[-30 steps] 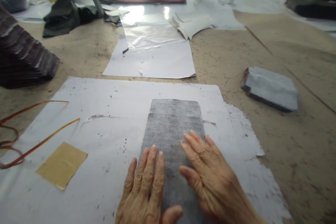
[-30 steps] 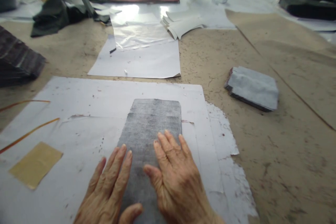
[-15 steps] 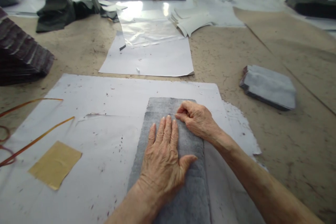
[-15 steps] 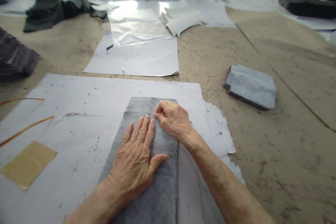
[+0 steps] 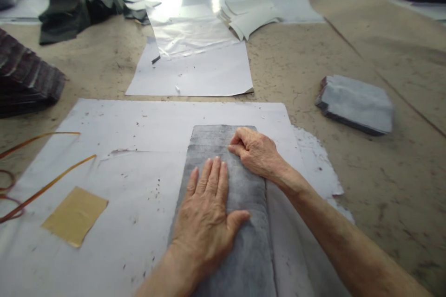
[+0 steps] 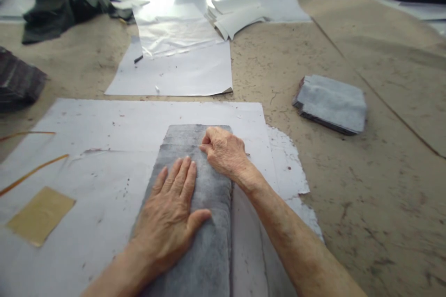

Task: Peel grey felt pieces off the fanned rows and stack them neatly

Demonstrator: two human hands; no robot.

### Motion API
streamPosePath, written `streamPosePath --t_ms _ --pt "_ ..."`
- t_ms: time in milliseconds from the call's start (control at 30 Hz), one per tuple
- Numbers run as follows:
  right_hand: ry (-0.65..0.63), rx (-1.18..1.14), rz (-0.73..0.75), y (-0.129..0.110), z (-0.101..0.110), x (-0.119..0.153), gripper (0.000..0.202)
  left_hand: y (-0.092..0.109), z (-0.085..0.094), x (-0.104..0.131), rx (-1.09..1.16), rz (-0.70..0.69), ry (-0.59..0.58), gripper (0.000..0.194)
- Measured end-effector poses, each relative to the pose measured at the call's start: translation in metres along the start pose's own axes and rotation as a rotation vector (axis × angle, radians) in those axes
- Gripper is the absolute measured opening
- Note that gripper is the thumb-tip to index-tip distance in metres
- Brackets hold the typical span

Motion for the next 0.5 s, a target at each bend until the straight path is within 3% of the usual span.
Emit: streamPosePath --t_ms 100,300,500 --pt "-0.009 0.01 0.005 -0.001 0.001 0.0 0.007 -0.006 -0.03 0.005 -0.01 0.037 -0.184 0.081" --pt "-0.022 0.022 -0.006 0.0 0.001 -0.002 0.006 0.007 -0.01 -0.009 0.005 0.068 -0.074 0.085" --pt "-0.047 0.008 -0.003 0.0 -0.001 -0.004 0.006 0.009 -0.032 0.013 -0.03 0.009 -0.17 0.088"
Point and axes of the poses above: each hand's wrist, its own x-axis away from the middle knuckle, its own z-axis out of the back of the hand, y = z × x, the point moved 9 cm from there along -x, towards the middle knuckle, and after that the axes turned 14 degrees about x, right-handed, at the moved point
